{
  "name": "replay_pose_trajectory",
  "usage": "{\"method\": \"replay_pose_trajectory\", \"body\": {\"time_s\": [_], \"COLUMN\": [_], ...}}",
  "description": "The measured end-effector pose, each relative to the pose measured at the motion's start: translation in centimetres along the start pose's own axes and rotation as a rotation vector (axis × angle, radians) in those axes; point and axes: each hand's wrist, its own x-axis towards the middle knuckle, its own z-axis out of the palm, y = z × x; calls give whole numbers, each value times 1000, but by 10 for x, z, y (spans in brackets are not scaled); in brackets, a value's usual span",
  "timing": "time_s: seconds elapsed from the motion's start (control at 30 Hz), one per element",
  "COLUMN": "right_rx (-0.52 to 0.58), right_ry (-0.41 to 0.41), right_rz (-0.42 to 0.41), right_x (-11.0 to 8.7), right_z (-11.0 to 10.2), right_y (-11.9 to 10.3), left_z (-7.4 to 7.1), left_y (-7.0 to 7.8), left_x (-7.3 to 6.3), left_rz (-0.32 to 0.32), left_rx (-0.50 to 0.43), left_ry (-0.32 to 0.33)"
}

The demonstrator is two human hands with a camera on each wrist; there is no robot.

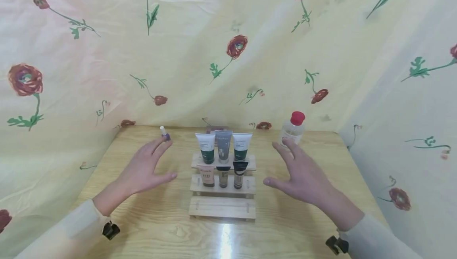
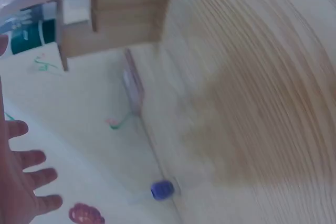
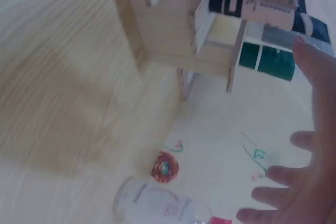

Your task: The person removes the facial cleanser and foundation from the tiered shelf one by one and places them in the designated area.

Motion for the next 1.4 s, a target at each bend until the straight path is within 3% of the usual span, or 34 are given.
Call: {"method": "replay_pose_trajectory", "body": {"time_s": [0.07,0.17,0.3,0.53,0.67,0.93,1.2,1.4], "right_rx": [95,257,460,753,841,936,965,968], "right_ry": [0,9,-6,-148,-201,-266,-262,-293], "right_rz": [26,60,105,249,297,361,381,379], "right_x": [-2,-6,-13,-27,-31,-37,-44,-45], "right_z": [2,10,29,65,84,106,115,116], "right_y": [-2,-3,-2,-4,-6,-9,-11,-14], "left_z": [-1,-1,3,15,21,35,43,40], "left_y": [6,14,23,35,42,52,65,73], "left_x": [1,2,3,5,6,6,7,10], "left_rz": [-13,-27,1,23,-4,-25,-13,-23], "left_rx": [-122,-378,-678,-923,-981,-993,-965,-931], "left_ry": [0,-21,-62,-124,-163,-184,-118,-88]}}
